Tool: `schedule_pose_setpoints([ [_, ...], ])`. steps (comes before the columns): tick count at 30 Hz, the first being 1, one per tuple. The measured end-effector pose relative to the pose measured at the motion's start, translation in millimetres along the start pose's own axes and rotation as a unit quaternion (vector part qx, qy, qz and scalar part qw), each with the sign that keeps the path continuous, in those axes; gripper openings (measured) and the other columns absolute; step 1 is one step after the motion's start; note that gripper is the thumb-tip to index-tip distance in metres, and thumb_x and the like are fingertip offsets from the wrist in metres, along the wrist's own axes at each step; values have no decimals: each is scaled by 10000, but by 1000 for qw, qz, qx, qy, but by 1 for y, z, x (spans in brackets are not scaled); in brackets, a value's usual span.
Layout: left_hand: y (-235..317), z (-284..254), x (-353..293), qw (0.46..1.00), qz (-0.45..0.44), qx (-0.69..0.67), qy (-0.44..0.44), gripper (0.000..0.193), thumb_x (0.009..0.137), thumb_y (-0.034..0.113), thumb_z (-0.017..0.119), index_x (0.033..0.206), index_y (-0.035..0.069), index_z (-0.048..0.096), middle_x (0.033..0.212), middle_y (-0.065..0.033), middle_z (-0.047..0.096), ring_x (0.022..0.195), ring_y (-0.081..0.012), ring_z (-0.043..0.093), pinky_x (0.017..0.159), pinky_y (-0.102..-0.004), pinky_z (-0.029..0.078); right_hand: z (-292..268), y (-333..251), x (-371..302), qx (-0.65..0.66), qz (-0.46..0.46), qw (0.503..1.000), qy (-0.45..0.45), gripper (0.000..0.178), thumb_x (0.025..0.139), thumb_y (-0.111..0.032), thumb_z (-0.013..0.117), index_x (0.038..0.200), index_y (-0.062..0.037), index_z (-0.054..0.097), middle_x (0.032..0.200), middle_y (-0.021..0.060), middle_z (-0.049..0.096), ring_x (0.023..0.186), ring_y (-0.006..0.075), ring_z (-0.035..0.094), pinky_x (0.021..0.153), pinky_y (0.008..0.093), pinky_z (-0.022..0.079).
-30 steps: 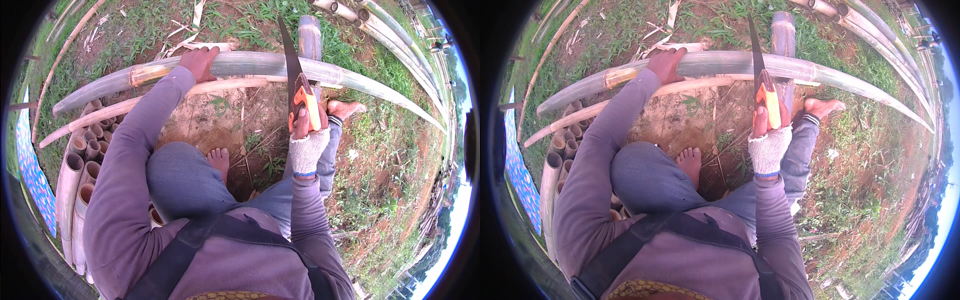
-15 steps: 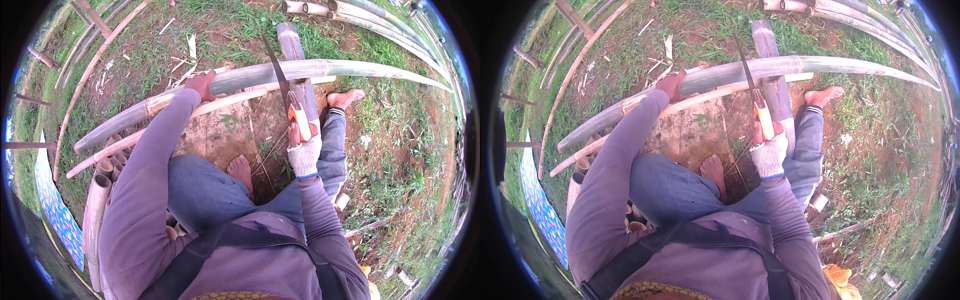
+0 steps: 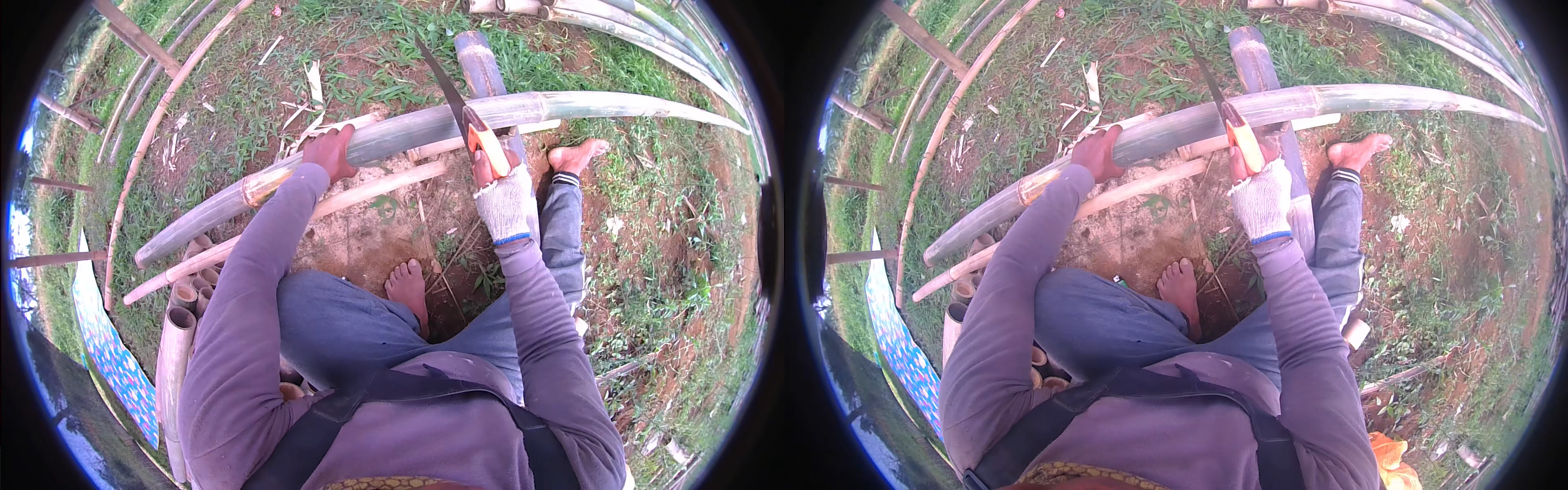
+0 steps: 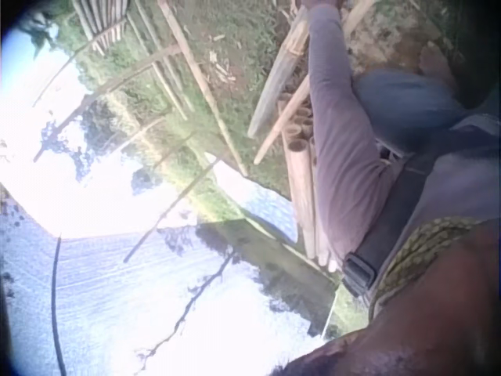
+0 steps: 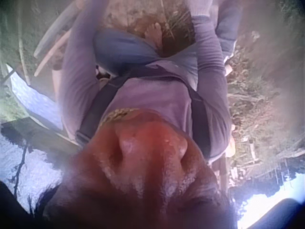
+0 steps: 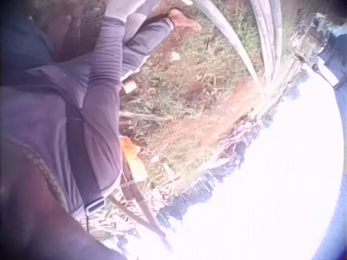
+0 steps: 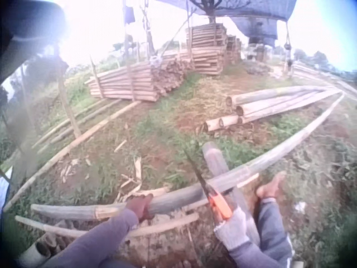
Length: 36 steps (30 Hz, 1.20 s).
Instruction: The person sits on the ground and uses a hand saw to cut long bamboo poles into shorter sections. They position each pole on a makeshift wooden stand, saw through it, and then move the cut pieces aside.
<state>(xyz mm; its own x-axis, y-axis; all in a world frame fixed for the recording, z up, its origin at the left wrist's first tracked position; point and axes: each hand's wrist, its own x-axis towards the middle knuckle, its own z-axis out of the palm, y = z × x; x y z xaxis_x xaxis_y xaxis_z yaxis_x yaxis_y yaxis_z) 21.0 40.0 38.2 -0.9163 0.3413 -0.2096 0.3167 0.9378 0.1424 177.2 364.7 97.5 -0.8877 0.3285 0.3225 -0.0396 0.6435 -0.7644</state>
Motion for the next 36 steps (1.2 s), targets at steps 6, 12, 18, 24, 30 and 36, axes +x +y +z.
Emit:
schedule_pose_setpoints([
  [6,-12,1,-3,1000,-19,20,-2,938,688,364,953,1493,168,514,1259,-210,699,1155,-428,723,998,-523,579,-98,8,-156,-41,-71,996,-25,73,1012,-86,721,1041,-22,702,950,160,669,783,328,676,668,439,529],
  [12,-6,8,0,999,-13,13,34,802,699,338,953,1371,168,551,1232,-173,705,1162,-418,720,995,-562,567,-33,15,-67,29,-93,995,26,120,1006,-121,756,1047,-20,707,908,158,688,773,355,690,665,462,531],
  [18,2,-5,0,999,-12,32,-1,917,680,358,961,1460,178,513,1257,-201,706,1177,-425,715,996,-544,584,-1,-7,5,-8,-37,999,30,243,1024,-229,780,994,-1,702,812,168,671,703,358,668,642,446,509],
  [24,-12,5,-3,1000,-20,22,6,955,680,351,955,1502,172,504,1260,-207,709,1145,-429,723,978,-535,592,-121,3,-175,-91,-46,992,-79,204,949,-14,742,1142,-76,718,995,152,695,830,348,702,644,458,551],
  [30,-4,6,2,999,-7,25,27,958,674,350,953,1505,174,510,1252,-202,709,1143,-429,727,976,-530,593,-22,9,-38,6,-109,994,23,138,999,-143,773,1071,-57,693,896,175,680,761,367,686,671,453,546],
  [36,2,-7,8,999,-20,29,3,974,671,356,959,1514,187,502,1270,-200,703,1158,-430,722,987,-529,590,-11,3,-4,-81,-62,995,0,209,1024,-172,768,1140,-11,704,955,185,729,835,355,709,696,441,563],
])
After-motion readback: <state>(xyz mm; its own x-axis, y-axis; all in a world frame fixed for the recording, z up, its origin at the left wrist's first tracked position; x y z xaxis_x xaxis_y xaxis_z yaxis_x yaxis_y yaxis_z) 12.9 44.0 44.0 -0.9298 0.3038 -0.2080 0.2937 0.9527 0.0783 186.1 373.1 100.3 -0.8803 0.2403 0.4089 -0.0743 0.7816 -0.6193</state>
